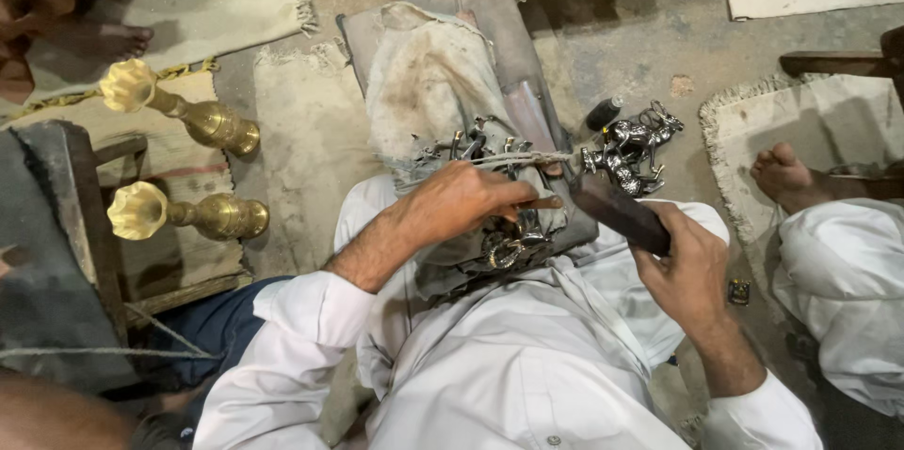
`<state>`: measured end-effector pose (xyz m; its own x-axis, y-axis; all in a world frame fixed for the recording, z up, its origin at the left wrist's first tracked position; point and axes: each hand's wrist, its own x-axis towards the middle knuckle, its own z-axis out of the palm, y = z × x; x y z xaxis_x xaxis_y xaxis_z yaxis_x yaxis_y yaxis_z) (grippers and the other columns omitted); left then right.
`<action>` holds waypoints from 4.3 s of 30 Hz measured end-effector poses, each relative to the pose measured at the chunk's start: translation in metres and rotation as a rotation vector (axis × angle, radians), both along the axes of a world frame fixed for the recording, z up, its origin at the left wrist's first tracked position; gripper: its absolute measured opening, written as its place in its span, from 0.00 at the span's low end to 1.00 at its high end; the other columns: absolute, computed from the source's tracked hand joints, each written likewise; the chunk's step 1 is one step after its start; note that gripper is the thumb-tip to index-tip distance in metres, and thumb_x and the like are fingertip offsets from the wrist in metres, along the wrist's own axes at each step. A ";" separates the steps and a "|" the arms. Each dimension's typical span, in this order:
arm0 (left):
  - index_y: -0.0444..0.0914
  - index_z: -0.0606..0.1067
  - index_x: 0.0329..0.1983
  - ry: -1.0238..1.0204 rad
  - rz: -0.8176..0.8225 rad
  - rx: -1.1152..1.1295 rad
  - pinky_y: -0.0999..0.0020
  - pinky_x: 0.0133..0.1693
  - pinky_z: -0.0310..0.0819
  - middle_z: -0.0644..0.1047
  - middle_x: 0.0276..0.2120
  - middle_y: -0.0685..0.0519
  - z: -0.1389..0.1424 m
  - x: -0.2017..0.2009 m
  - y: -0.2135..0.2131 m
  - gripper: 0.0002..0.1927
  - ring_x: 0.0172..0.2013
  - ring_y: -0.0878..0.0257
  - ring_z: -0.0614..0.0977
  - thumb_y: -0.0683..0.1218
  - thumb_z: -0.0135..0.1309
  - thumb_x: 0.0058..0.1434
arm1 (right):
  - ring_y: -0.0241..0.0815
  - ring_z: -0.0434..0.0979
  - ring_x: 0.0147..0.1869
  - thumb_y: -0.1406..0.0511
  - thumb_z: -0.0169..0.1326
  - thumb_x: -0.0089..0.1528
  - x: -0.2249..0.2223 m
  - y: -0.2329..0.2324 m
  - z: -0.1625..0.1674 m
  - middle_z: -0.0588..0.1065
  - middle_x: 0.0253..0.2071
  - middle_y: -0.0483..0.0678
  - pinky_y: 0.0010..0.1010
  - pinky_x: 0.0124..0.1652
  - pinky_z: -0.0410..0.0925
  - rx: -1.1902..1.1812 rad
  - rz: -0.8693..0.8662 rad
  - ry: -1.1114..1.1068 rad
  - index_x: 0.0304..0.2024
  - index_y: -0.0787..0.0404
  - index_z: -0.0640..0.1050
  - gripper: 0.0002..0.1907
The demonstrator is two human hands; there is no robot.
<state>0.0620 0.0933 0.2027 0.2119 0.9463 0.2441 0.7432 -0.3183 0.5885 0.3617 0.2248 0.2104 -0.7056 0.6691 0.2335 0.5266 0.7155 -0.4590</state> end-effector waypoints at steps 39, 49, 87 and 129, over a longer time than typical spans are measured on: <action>0.44 0.76 0.49 0.064 -0.037 -0.025 0.58 0.33 0.78 0.84 0.34 0.56 0.003 0.000 0.003 0.12 0.34 0.53 0.86 0.42 0.54 0.61 | 0.52 0.79 0.42 0.73 0.62 0.60 0.007 -0.009 0.000 0.76 0.41 0.52 0.39 0.43 0.71 0.083 -0.049 0.228 0.53 0.57 0.73 0.20; 0.34 0.77 0.46 -0.580 0.680 0.287 0.70 0.36 0.82 0.84 0.36 0.49 -0.047 0.045 -0.041 0.11 0.35 0.64 0.88 0.41 0.65 0.63 | 0.58 0.79 0.44 0.69 0.62 0.49 -0.015 0.020 0.029 0.79 0.43 0.53 0.46 0.41 0.70 0.061 0.126 -0.211 0.54 0.57 0.77 0.28; 0.44 0.78 0.53 -0.029 0.033 0.037 0.62 0.34 0.79 0.84 0.35 0.55 -0.006 0.009 -0.010 0.18 0.36 0.57 0.87 0.39 0.52 0.60 | 0.58 0.78 0.40 0.74 0.60 0.46 -0.001 0.008 0.029 0.76 0.35 0.54 0.46 0.42 0.70 0.237 0.076 -0.038 0.43 0.62 0.78 0.21; 0.34 0.76 0.47 -0.537 0.732 0.265 0.68 0.37 0.83 0.84 0.37 0.47 -0.041 0.052 -0.034 0.13 0.36 0.59 0.88 0.42 0.65 0.63 | 0.56 0.80 0.44 0.71 0.61 0.49 -0.037 0.036 0.047 0.79 0.42 0.51 0.44 0.41 0.71 0.178 0.206 -0.176 0.51 0.58 0.77 0.25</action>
<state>0.1145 0.0596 0.1613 -0.6161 0.6992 0.3626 0.4618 -0.0522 0.8854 0.3242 0.2609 0.2573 -0.8619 0.4674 0.1967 0.4224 0.8763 -0.2315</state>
